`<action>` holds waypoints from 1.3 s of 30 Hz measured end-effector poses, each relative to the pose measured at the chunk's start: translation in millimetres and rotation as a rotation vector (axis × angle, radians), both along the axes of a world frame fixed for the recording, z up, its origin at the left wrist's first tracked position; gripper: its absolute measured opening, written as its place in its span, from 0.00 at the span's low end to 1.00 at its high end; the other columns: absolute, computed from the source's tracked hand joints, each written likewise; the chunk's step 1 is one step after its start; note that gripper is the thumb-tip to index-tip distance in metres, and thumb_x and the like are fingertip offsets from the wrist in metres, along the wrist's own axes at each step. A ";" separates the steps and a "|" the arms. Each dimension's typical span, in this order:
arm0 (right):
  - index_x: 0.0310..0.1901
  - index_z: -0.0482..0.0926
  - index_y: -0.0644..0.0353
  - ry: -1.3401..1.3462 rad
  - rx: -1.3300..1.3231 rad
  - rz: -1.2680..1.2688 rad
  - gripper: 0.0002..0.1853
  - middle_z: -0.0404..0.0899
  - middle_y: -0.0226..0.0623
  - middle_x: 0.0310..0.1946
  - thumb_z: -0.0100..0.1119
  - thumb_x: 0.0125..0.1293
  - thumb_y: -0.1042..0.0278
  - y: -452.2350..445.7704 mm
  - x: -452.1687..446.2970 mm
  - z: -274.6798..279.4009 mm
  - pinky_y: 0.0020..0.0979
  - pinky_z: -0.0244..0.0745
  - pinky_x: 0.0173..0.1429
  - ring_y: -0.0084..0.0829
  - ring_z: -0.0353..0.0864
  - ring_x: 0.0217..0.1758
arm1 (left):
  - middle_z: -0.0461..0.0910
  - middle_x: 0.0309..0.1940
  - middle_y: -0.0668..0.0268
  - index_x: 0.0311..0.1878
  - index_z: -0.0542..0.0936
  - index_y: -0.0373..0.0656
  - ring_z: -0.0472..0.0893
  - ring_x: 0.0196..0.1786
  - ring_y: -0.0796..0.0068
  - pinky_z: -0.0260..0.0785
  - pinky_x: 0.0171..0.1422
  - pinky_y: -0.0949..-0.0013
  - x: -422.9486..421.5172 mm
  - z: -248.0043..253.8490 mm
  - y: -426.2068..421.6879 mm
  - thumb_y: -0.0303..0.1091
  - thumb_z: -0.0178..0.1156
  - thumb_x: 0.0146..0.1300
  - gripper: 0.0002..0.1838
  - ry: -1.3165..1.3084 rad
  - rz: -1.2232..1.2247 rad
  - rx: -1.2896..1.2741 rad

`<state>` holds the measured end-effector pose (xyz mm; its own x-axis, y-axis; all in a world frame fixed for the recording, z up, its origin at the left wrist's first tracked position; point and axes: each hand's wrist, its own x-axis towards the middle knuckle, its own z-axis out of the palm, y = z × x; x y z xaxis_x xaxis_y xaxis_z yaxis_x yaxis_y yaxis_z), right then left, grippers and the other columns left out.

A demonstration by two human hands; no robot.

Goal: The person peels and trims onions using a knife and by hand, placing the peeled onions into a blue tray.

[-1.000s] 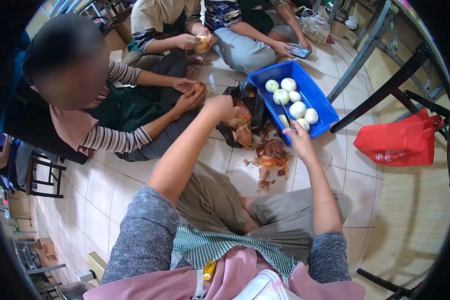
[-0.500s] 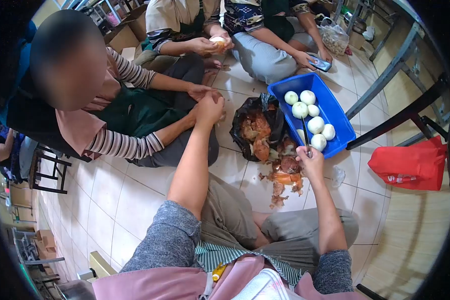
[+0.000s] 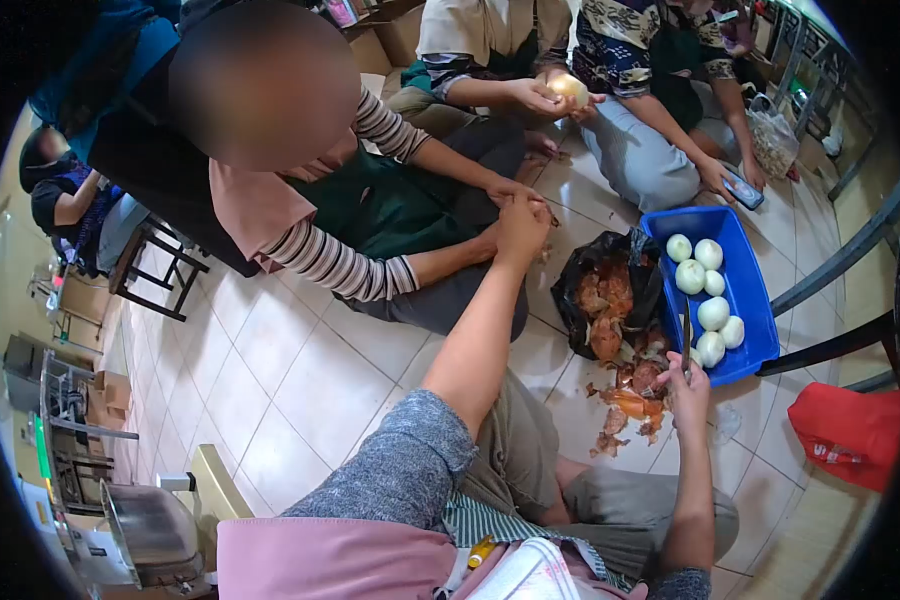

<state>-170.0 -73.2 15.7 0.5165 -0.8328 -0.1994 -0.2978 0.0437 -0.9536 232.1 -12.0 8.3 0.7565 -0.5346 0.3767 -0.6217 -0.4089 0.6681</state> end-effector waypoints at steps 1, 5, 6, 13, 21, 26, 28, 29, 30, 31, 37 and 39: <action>0.54 0.79 0.68 0.019 0.011 0.001 0.15 0.83 0.31 0.26 0.55 0.75 0.65 0.0 -0.2 3.5 0.23 0.71 0.41 0.19 0.78 0.31 | 0.79 0.51 0.43 0.56 0.74 0.35 0.80 0.52 0.42 0.73 0.56 0.49 1.7 -6.4 -2.4 0.41 0.59 0.64 0.22 -0.050 -0.009 -0.020; 0.55 0.78 0.67 0.011 0.031 -0.003 0.15 0.83 0.30 0.26 0.55 0.75 0.65 1.0 -2.7 12.1 0.20 0.63 0.31 0.14 0.71 0.24 | 0.77 0.51 0.42 0.54 0.74 0.35 0.79 0.53 0.41 0.73 0.57 0.49 -6.7 -1.2 -0.7 0.41 0.60 0.63 0.22 0.007 -0.049 -0.022; 0.56 0.78 0.67 -0.004 0.067 -0.009 0.16 0.83 0.30 0.26 0.56 0.75 0.65 1.9 -2.5 18.1 0.19 0.60 0.28 0.13 0.68 0.22 | 0.77 0.52 0.42 0.55 0.74 0.36 0.79 0.54 0.41 0.72 0.58 0.49 -9.0 2.9 -0.3 0.40 0.60 0.62 0.22 0.049 -0.049 0.006; 0.58 0.77 0.65 -0.053 0.148 -0.044 0.16 0.83 0.30 0.28 0.56 0.75 0.64 -4.9 -9.3 2.7 0.17 0.47 0.20 0.08 0.58 0.16 | 0.78 0.53 0.44 0.56 0.75 0.37 0.79 0.55 0.44 0.72 0.59 0.50 -6.6 -5.3 -6.4 0.41 0.60 0.64 0.22 0.038 -0.046 0.059; 0.58 0.77 0.64 0.017 0.174 -0.065 0.15 0.82 0.27 0.26 0.55 0.75 0.66 -4.3 -2.5 1.7 0.17 0.46 0.19 0.08 0.57 0.15 | 0.77 0.53 0.46 0.55 0.75 0.39 0.78 0.57 0.44 0.71 0.61 0.50 -13.5 6.0 -10.1 0.41 0.62 0.63 0.21 0.087 -0.040 0.061; 0.58 0.77 0.64 -0.009 0.184 -0.048 0.15 0.82 0.27 0.26 0.54 0.76 0.67 -3.2 -2.6 -2.0 0.17 0.46 0.20 0.08 0.57 0.16 | 0.78 0.52 0.46 0.53 0.77 0.38 0.78 0.56 0.45 0.71 0.60 0.51 -10.2 1.7 -9.6 0.41 0.63 0.62 0.21 0.043 -0.018 0.015; 0.57 0.77 0.65 -0.028 0.188 -0.050 0.14 0.82 0.27 0.26 0.54 0.76 0.67 -2.2 -2.9 -0.8 0.17 0.47 0.19 0.08 0.58 0.16 | 0.80 0.50 0.45 0.53 0.78 0.37 0.79 0.55 0.45 0.71 0.59 0.50 -2.0 -2.3 -13.4 0.41 0.63 0.62 0.20 0.005 0.000 -0.049; 0.57 0.77 0.65 -0.042 0.190 -0.054 0.14 0.82 0.27 0.26 0.54 0.75 0.67 -2.3 -3.2 -0.2 0.17 0.47 0.19 0.08 0.58 0.16 | 0.80 0.49 0.45 0.53 0.78 0.37 0.79 0.55 0.45 0.72 0.59 0.50 4.2 4.2 -14.3 0.41 0.63 0.62 0.21 0.043 0.015 -0.037; 0.57 0.77 0.65 -0.054 0.193 -0.061 0.14 0.82 0.27 0.27 0.54 0.75 0.67 -2.4 -4.4 0.3 0.17 0.48 0.19 0.08 0.58 0.16 | 0.81 0.48 0.45 0.53 0.79 0.37 0.80 0.54 0.45 0.72 0.59 0.50 13.7 12.7 -13.2 0.41 0.63 0.62 0.21 0.084 0.027 -0.026; 0.57 0.77 0.65 -0.054 0.192 -0.057 0.14 0.83 0.27 0.27 0.55 0.75 0.67 -2.3 -5.1 1.2 0.17 0.49 0.19 0.08 0.59 0.16 | 0.82 0.48 0.45 0.53 0.79 0.37 0.80 0.54 0.46 0.73 0.58 0.50 22.5 20.2 -12.8 0.41 0.63 0.62 0.21 0.128 0.034 -0.015; 0.57 0.78 0.64 0.036 0.101 -0.101 0.15 0.83 0.28 0.28 0.56 0.74 0.66 -8.3 -9.3 1.2 0.17 0.52 0.19 0.09 0.61 0.16 | 0.80 0.54 0.49 0.57 0.79 0.43 0.79 0.59 0.46 0.70 0.61 0.43 54.2 11.9 -19.3 0.45 0.58 0.64 0.22 0.089 0.200 0.116; 0.57 0.78 0.64 0.012 0.143 -0.095 0.15 0.83 0.27 0.27 0.56 0.74 0.66 -11.8 -6.7 1.4 0.17 0.51 0.19 0.09 0.61 0.17 | 0.78 0.57 0.49 0.57 0.78 0.43 0.77 0.61 0.45 0.67 0.63 0.41 52.4 11.3 -18.9 0.46 0.58 0.64 0.23 0.086 0.205 0.155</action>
<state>-176.7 -84.9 17.0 0.4338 -0.8401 -0.3256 -0.2975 0.2075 -0.9319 284.5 -30.9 19.6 0.8804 -0.4137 0.2316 -0.4591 -0.6218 0.6345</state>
